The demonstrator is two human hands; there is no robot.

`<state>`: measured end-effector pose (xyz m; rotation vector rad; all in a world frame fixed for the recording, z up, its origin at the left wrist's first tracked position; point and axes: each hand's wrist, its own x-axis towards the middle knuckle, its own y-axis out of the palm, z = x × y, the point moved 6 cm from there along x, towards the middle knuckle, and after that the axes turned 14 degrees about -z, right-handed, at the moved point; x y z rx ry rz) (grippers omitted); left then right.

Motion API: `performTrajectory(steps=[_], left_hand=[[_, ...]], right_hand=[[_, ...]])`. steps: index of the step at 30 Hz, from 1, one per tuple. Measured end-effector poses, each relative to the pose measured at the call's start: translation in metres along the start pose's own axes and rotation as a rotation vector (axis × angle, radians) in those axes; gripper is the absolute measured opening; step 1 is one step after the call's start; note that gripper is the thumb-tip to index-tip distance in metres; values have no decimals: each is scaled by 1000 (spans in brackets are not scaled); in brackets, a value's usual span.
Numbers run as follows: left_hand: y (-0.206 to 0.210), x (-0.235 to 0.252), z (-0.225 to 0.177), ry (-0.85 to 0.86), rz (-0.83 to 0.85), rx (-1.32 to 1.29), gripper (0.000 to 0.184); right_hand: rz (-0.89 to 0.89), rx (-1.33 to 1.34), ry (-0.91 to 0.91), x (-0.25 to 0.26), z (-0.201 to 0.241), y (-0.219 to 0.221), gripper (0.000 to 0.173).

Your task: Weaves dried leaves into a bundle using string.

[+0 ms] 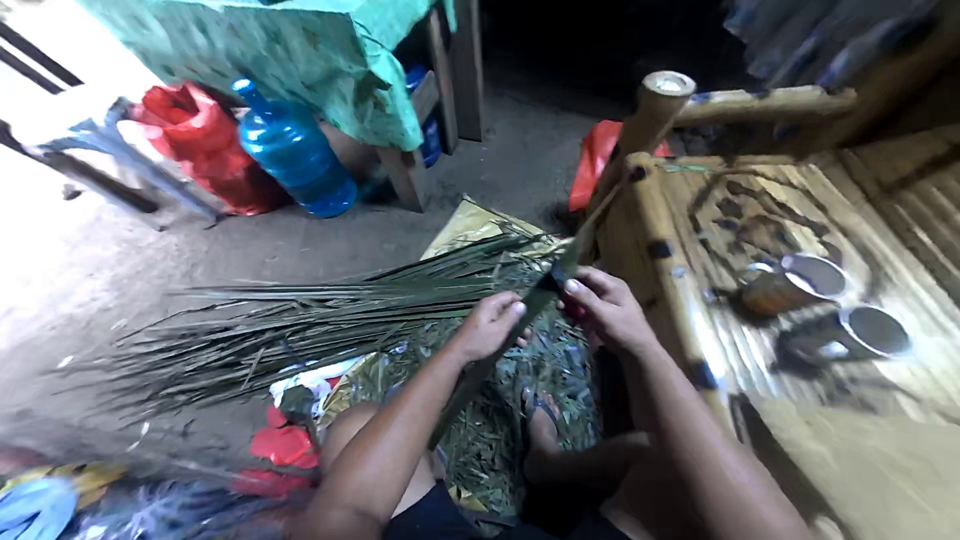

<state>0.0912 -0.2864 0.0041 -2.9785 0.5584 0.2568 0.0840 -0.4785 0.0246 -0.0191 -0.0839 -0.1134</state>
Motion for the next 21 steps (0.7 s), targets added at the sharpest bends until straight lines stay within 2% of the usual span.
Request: performTrajectory(steps=[5,8,14,17,21], left_hand=[[-1,3,-21,97,10,-55,30],[-1,4,-25,118,70,-92,29],[-1,-4,-27,101,158,-99,28],[-4,-8,-33,143,163,-119,28],[-11,-9,-40,168,144,-142,25]], right_hand=[[122,-140,-227,-7,6,10,26],[228,-110,-265,-8,17,6,15],[399,-131,-302,-7,25,2,18],[369,-151,-360,-3,42,4,17],[231,-169,-447,13,67,-5,16]])
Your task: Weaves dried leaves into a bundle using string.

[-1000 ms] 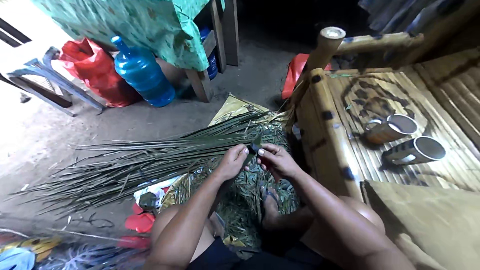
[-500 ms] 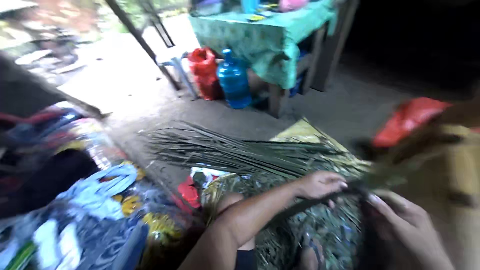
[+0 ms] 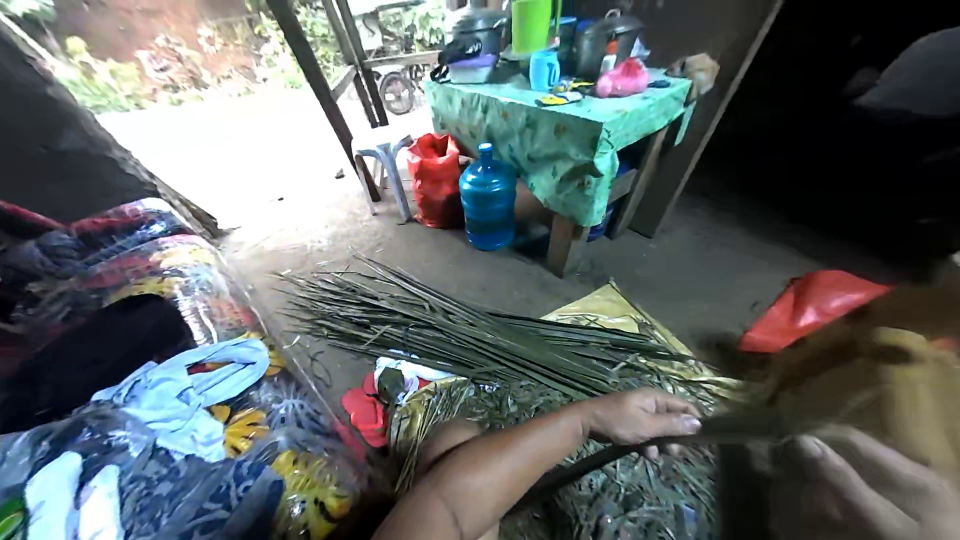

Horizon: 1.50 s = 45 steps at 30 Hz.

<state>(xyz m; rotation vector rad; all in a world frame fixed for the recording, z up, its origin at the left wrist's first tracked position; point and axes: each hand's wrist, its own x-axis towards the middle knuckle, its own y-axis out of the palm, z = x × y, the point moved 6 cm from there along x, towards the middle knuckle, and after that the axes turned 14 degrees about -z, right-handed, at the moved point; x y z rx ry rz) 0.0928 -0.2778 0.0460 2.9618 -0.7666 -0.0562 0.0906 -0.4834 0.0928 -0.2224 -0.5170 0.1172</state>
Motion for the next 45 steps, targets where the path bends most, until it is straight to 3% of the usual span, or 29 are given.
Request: performTrajectory(steps=[4,9,14,25,27,31,33,37,42,45], left_hand=[[-6,-1,2,11,-35,30,26],[-7,-3,0,-39,-157,86,26],[-6,8,20,-69,-124,43,23],[5,12,39,-157,7,1,21],[6,13,39,-151,7,-16,22],[5,14,36,-134,-16,-34,23],[5,14,37,-131,-7,-53,23],[5,12,40,-141,31,-93,21],[8,11,39,-133,55,-77,20],[9,11,41,-126,53,-82,21]], right_hand=[[-178,4,-23,10,1,-14,17],[-42,-37,95,-9,-5,30,27],[74,59,193,-16,-19,38,26],[-326,66,99,-2,-14,-33,19],[-252,79,119,-4,-16,-29,19],[118,129,199,-15,-27,15,24],[161,154,214,-18,-29,25,26],[-31,103,99,-7,-22,-3,22],[-320,93,80,-3,-18,-35,19],[-301,106,92,-4,-16,-38,20]])
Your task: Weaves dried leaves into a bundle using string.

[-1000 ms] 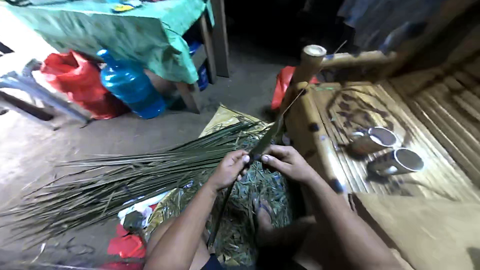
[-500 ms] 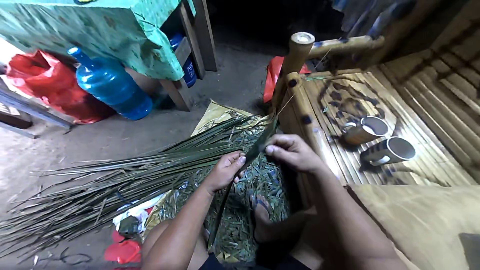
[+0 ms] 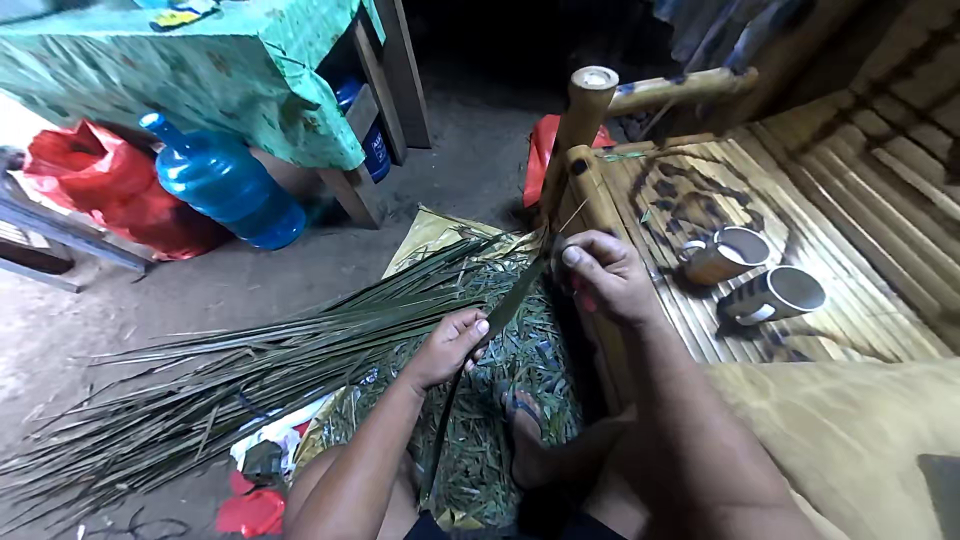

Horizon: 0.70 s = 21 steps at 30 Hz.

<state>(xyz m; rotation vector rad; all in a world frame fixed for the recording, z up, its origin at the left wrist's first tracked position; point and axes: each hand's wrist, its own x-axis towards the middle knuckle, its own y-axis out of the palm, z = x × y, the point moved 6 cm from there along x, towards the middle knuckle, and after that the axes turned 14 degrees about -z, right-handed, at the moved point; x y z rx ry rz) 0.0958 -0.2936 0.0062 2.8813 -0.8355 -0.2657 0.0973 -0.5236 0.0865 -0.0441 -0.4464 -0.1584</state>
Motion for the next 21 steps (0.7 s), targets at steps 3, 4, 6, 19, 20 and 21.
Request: performTrajectory(steps=[3,4,6,19,20,21], left_hand=[[1,2,0,0,-15,-13,22],[1,2,0,2,-16,-19,23],[-1,3,1,3,-27,-41,23],[1,0,3,-15,-46,-52,21],[0,0,3,-17,-65,-63,22],[-1,1,3,-21,-78,-70,21]], right_hand=[[301,-34,94,-16,-11,28,23],[405,-26,128,-24,-16,40,25],[499,1,171,-33,-23,56,28],[412,-28,132,-24,-19,42,26],[476,-29,165,-31,-24,52,28],[520,-21,189,-36,-28,60,29]])
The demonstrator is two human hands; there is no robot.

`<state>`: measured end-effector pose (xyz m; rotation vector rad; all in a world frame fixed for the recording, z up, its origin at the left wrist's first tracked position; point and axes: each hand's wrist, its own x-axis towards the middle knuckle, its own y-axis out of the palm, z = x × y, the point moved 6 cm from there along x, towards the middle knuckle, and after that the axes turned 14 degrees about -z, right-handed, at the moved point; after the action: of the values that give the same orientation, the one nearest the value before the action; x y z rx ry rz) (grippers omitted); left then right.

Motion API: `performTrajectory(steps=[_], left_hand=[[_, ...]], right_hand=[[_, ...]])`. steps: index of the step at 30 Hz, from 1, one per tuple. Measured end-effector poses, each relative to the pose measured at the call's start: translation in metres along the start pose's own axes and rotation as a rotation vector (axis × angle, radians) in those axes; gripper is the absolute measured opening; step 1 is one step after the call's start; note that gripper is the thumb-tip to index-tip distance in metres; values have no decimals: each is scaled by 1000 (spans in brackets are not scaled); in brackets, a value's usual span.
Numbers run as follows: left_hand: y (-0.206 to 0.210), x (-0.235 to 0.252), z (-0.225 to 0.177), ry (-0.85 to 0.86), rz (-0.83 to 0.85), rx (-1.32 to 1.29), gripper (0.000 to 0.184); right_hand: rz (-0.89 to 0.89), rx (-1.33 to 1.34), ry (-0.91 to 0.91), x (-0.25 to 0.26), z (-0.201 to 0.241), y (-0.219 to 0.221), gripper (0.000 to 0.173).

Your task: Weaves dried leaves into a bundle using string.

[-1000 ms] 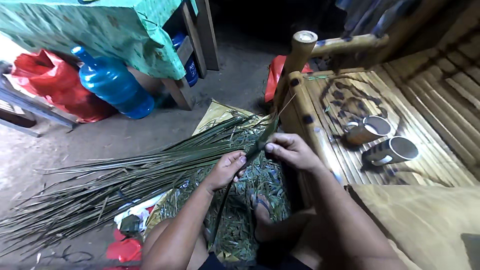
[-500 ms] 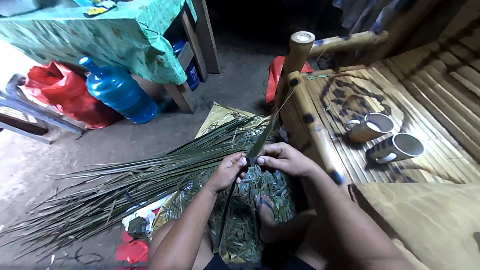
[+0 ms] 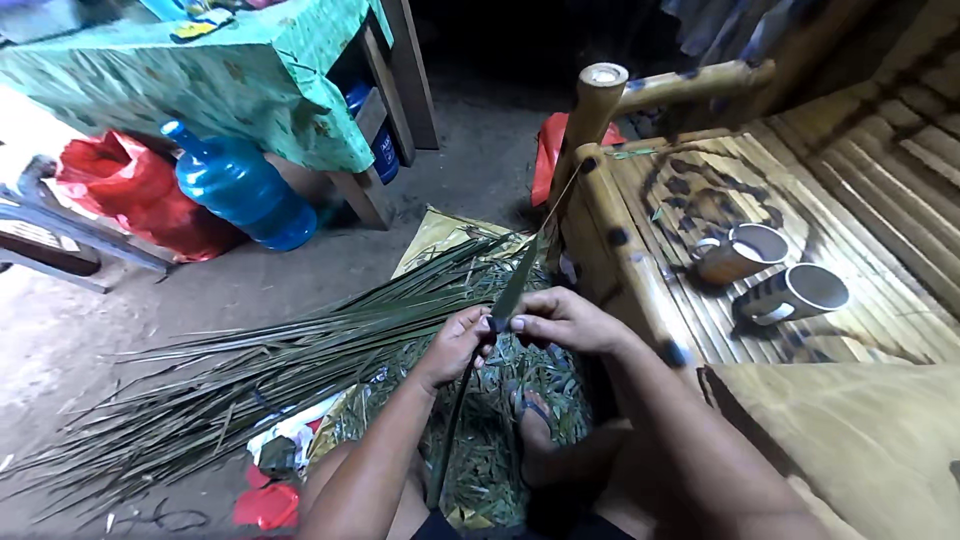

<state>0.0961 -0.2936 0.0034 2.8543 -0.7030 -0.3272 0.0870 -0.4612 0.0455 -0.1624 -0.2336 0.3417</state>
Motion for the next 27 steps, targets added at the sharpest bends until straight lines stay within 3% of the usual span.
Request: performTrajectory(steps=[3,10,18,20,24,27], left_hand=[[0,0,-1,5,8,-21,21],[0,-1,-3,-2,33,-44,21],[3,-7,5,-17,96,40,18],[5,-6,5,-16,81,43,20],[7,-3,4,-27,60,7,24],[7,-3,5,-28,70,-16,24]], right_hand=[[20,-4,-10,3,0,4,28],[-121,-63,-105,5,6,-14,25],[-484,49,-176,3,21,-76,19],[-428,48,-105,2,21,-70,20],[-26,26,39,1,2,-23,26],[8,18,16,4,1,-14,28]])
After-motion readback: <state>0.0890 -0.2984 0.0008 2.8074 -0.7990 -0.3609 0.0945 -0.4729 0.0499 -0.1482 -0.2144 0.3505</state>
